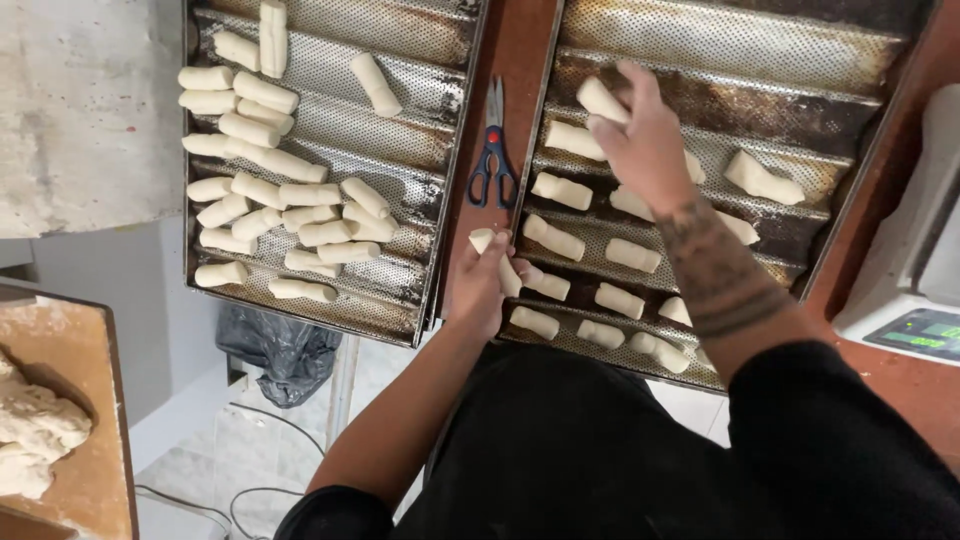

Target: The person retrieves long rolls of dough from a machine and places them onto a perforated metal tray. Using a pair of scissors, they cut the dough rolls into smaller, uniform pieces. The person then arranges the cut dough pieces neatly on the tray.

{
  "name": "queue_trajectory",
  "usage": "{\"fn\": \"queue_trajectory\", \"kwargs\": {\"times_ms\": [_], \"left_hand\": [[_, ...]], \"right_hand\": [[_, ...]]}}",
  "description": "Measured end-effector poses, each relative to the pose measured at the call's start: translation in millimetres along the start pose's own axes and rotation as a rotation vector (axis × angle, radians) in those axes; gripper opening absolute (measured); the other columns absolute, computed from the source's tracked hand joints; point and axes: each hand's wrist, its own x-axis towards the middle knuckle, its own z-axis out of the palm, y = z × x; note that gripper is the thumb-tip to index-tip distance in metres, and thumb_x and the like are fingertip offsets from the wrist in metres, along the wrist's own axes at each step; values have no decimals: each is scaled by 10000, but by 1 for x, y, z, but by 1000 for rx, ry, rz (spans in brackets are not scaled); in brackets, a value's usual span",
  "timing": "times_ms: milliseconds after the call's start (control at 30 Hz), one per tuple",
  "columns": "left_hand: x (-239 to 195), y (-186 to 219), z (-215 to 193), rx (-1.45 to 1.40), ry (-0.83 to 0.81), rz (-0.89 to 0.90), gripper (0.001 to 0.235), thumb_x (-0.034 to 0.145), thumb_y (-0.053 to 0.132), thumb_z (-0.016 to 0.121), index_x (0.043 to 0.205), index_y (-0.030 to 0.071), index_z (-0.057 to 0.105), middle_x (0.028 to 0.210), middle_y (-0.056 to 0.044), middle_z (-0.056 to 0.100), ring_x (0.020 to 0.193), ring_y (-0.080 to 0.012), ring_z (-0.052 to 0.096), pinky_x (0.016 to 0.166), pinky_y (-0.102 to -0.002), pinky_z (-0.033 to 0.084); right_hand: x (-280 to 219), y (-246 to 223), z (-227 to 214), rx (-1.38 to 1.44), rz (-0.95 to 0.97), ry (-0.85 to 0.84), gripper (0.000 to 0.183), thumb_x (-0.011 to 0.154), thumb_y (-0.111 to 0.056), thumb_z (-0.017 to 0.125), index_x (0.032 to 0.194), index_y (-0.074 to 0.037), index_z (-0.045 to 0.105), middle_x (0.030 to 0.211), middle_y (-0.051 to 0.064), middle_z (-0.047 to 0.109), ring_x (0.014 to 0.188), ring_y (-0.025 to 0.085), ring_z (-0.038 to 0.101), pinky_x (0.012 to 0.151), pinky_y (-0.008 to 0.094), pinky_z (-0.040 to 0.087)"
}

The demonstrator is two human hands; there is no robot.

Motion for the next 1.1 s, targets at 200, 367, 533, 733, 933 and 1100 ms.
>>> {"fn": "queue_trajectory", "kwargs": {"times_ms": [200,367,533,733,933,1100], "left_hand": [[-16,13,0,189,3,-106,220,1045,287,588,939,94,598,725,-107,660,655,-198,633,745,-354,520],[-1,0,-14,112,-31,-64,323,990,274,619,1215,44,643,801,-111,651,734,-219,665,802,-401,615],[-3,18,10,94,-87,-17,373,970,308,636,1240,52,661,1013,-95,658,938,-182,655,808,-367,605],[-3,37,36,204,-113,48,331,977,283,626,1200,46,682,871,-82,698,784,-176,662,777,-332,548],[26,20,20,166,-239,215,520,900,333,711,1352,89,634,1178,-64,703,1081,-188,638,932,-365,548],[21,14,18,-32,-446,320,600,1025,211,695,1492,-64,437,1249,-236,659,1196,-253,602,1068,-505,500]], "right_hand": [[66,16,21,-133,-381,115,222,879,6,701,1018,-76,549,1149,121,594,1100,268,594,1018,347,531],[96,61,23,-423,-556,273,214,969,-295,819,1115,-149,762,1111,80,581,1042,274,492,945,452,462],[90,72,26,-529,-556,252,311,1011,-285,767,1278,-127,758,1073,69,673,973,259,574,859,430,519],[57,30,30,-509,-562,256,271,1052,-217,659,1266,-53,679,1133,69,646,1015,236,561,913,446,533],[15,4,16,-285,-389,75,219,1072,-344,557,1135,-140,508,1213,97,426,1099,267,380,969,506,306],[-54,29,51,231,-176,-154,175,1051,-218,568,1094,-122,427,1003,88,524,798,202,533,739,343,513]]}}
